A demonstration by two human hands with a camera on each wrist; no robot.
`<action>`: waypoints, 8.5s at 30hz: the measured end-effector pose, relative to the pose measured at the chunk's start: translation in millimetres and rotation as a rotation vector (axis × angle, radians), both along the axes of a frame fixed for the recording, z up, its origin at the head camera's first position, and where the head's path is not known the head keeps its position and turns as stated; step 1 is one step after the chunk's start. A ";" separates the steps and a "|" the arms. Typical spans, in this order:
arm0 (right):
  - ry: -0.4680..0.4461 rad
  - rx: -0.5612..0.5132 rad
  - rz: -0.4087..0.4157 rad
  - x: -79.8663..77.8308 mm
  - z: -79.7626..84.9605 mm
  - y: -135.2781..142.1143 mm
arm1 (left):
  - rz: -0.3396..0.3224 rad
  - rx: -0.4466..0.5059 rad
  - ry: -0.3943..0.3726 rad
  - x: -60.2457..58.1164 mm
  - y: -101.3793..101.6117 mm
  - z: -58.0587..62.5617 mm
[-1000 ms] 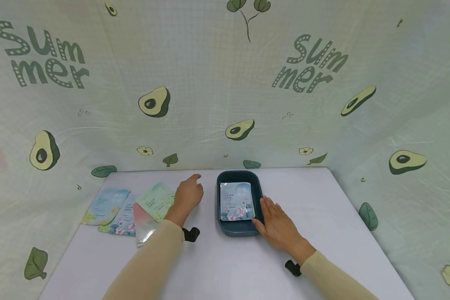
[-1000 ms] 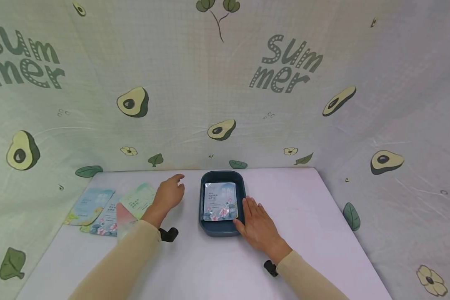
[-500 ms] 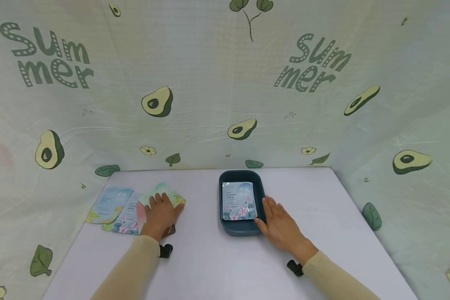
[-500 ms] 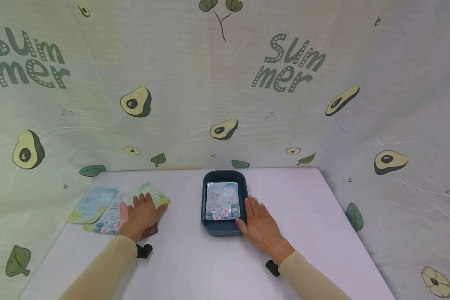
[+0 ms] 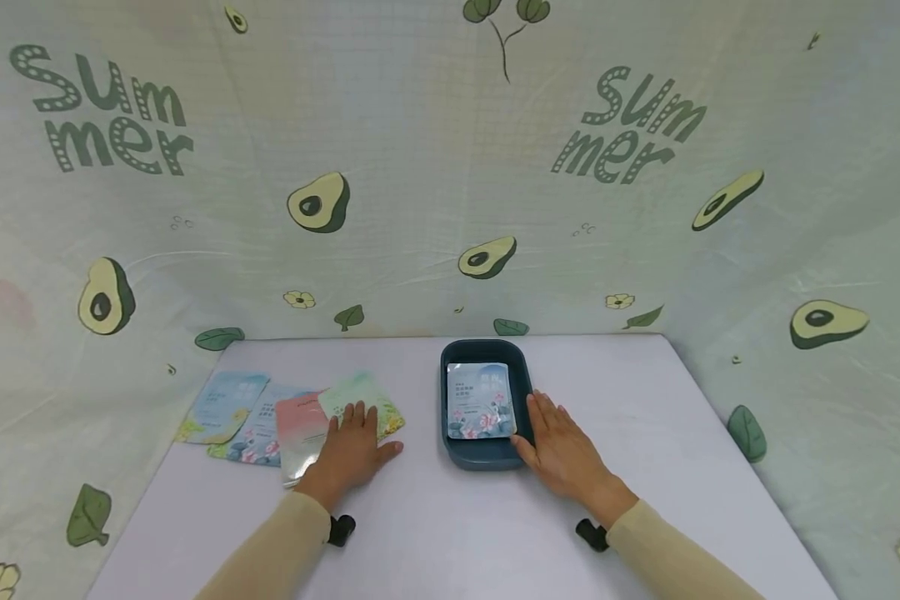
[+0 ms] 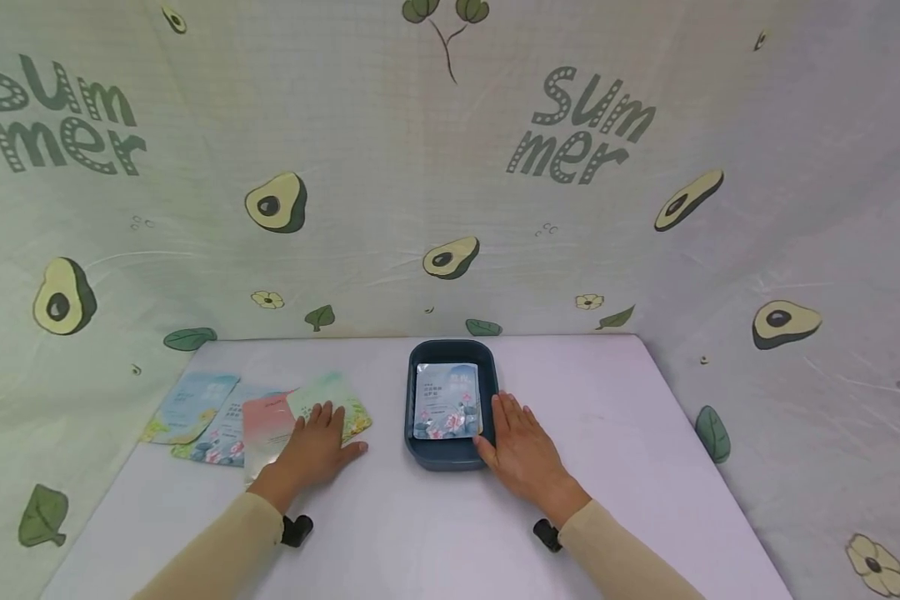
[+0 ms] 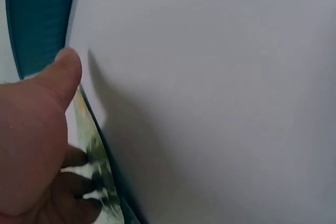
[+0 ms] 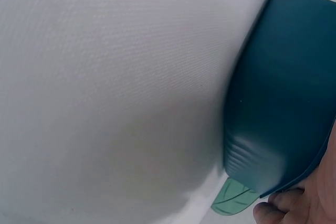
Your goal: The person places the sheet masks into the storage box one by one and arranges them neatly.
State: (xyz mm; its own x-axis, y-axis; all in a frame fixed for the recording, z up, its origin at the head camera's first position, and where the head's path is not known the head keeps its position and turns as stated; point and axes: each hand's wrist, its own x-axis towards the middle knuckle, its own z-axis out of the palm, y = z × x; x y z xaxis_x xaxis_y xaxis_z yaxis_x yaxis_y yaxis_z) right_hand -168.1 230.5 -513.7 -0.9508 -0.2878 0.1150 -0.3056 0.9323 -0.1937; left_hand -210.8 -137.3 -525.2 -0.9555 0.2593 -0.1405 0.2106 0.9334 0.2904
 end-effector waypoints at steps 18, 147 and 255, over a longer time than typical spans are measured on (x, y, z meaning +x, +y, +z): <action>-0.013 0.006 0.011 -1.5 1.0 2.1 | -0.034 0.009 0.118 -13.6 -34.4 27.2; -0.028 0.008 0.013 -2.1 -0.6 2.8 | 0.151 0.867 -0.356 -82.9 121.5 63.5; -0.068 0.033 -0.011 -1.4 2.2 0.5 | -0.024 -0.110 0.085 -44.2 -84.3 18.6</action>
